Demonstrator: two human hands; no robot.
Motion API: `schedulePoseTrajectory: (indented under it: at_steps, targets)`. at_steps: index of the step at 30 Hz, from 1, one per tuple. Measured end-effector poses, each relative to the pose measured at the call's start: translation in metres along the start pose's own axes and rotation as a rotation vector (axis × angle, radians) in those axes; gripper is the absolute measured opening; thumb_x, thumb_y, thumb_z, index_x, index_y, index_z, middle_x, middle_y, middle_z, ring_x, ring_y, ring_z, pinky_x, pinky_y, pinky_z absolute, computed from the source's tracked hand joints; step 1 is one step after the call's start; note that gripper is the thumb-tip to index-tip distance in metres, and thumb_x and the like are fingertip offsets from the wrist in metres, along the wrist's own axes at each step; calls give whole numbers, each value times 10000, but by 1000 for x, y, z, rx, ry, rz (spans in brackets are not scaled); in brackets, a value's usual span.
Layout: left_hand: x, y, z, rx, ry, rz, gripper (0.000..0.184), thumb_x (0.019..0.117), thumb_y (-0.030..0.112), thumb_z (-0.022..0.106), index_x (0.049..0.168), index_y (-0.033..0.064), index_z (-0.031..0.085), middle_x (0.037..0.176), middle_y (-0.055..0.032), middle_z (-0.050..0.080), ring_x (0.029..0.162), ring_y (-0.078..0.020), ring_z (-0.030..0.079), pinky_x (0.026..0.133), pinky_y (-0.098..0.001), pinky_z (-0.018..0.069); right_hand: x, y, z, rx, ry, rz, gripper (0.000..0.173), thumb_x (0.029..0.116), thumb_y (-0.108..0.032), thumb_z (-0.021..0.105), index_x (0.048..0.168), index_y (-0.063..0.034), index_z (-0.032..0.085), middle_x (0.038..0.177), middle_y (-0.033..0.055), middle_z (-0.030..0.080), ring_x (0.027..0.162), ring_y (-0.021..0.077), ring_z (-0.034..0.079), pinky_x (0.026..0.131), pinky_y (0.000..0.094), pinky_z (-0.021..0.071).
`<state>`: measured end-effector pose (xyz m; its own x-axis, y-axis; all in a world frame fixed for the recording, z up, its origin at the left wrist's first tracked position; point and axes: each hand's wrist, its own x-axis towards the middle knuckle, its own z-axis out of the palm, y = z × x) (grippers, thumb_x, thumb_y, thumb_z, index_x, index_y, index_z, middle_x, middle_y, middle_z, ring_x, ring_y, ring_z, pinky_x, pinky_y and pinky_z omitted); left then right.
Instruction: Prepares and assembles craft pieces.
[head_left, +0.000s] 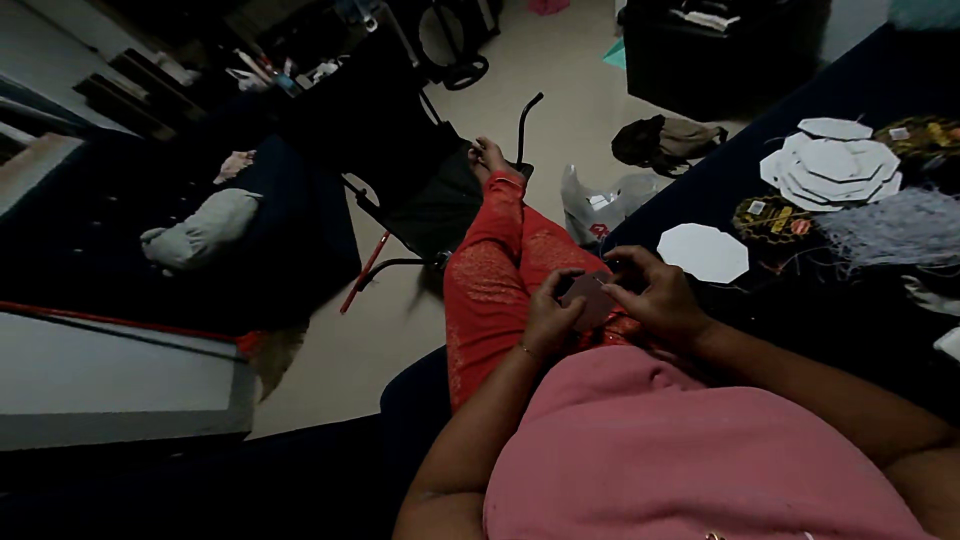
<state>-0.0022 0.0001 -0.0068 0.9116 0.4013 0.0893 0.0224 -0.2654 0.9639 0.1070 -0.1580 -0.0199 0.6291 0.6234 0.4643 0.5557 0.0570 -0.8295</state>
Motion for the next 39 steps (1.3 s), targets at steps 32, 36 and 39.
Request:
schedulePoseTrajectory:
  at_steps: [32, 36, 39]
  targets:
    - [-5, 6, 3, 213, -125, 177, 408, 910, -12, 590, 1312, -72, 628, 1168, -208, 688, 991, -162, 687, 879, -292, 567, -1, -1, 4, -54, 44, -22, 339, 910, -86, 694, 1232, 6, 638, 867, 77, 720, 734, 107, 696, 715, 279, 601]
    - [-4, 5, 3, 252, -117, 298, 269, 886, -16, 586, 1107, -76, 727, 983, -162, 695, 903, -130, 655, 842, -258, 541, -3, -1, -1, -58, 30, -1, 340, 906, -112, 701, 1223, -1, 645, 867, 71, 723, 735, 99, 694, 716, 276, 598]
    - [-5, 6, 2, 285, -89, 333, 189, 881, -20, 615, 1012, -88, 734, 937, -162, 684, 885, -140, 647, 845, -262, 534, -2, -4, -12, 16, -38, 105, 378, 930, -226, 732, 1227, -10, 639, 851, 42, 706, 723, 77, 676, 713, 271, 592]
